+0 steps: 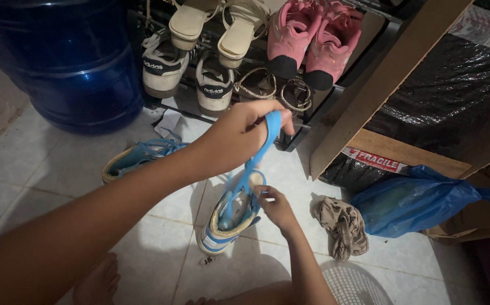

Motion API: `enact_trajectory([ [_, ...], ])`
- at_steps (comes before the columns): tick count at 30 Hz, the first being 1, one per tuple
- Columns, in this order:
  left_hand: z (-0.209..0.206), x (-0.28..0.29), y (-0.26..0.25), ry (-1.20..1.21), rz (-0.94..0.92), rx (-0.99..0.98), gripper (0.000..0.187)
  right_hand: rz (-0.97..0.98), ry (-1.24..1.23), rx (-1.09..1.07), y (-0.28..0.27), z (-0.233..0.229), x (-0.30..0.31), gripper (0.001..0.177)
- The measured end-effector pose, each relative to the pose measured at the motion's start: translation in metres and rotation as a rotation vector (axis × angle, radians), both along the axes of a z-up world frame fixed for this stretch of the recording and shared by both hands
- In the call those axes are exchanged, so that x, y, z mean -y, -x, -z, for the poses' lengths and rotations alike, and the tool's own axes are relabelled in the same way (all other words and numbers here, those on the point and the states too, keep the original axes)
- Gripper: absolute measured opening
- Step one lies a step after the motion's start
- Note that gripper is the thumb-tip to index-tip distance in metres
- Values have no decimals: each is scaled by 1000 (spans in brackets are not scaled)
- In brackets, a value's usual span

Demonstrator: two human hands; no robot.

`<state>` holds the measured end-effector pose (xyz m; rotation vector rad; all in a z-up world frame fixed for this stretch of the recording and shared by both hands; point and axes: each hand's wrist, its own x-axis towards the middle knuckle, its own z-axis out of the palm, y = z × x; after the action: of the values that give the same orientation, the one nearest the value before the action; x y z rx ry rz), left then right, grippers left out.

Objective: The person sits on the floor and laces a blue and white sneaker. They thread the blue shoelaces through the eyelets, pull them tight, and tie a knot.

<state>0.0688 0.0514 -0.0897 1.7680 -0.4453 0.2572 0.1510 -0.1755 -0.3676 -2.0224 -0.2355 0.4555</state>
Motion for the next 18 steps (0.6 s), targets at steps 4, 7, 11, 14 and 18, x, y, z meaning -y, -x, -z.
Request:
enact_trajectory([
  [4,-8,-3,1,187,88,-138,31,56,37,-218,8,17,-10,39],
  [7,-20,-3,-3,202,75,-73,31,140,-57,-294,16,20,-23,43],
  [11,-37,-3,-3,296,84,-77,32,216,-181,-356,18,22,-29,41],
  [14,-51,-9,-3,301,49,12,33,239,-142,-342,16,28,-26,28],
  [18,-63,-27,-19,343,75,214,24,231,-142,-252,14,48,-19,17],
])
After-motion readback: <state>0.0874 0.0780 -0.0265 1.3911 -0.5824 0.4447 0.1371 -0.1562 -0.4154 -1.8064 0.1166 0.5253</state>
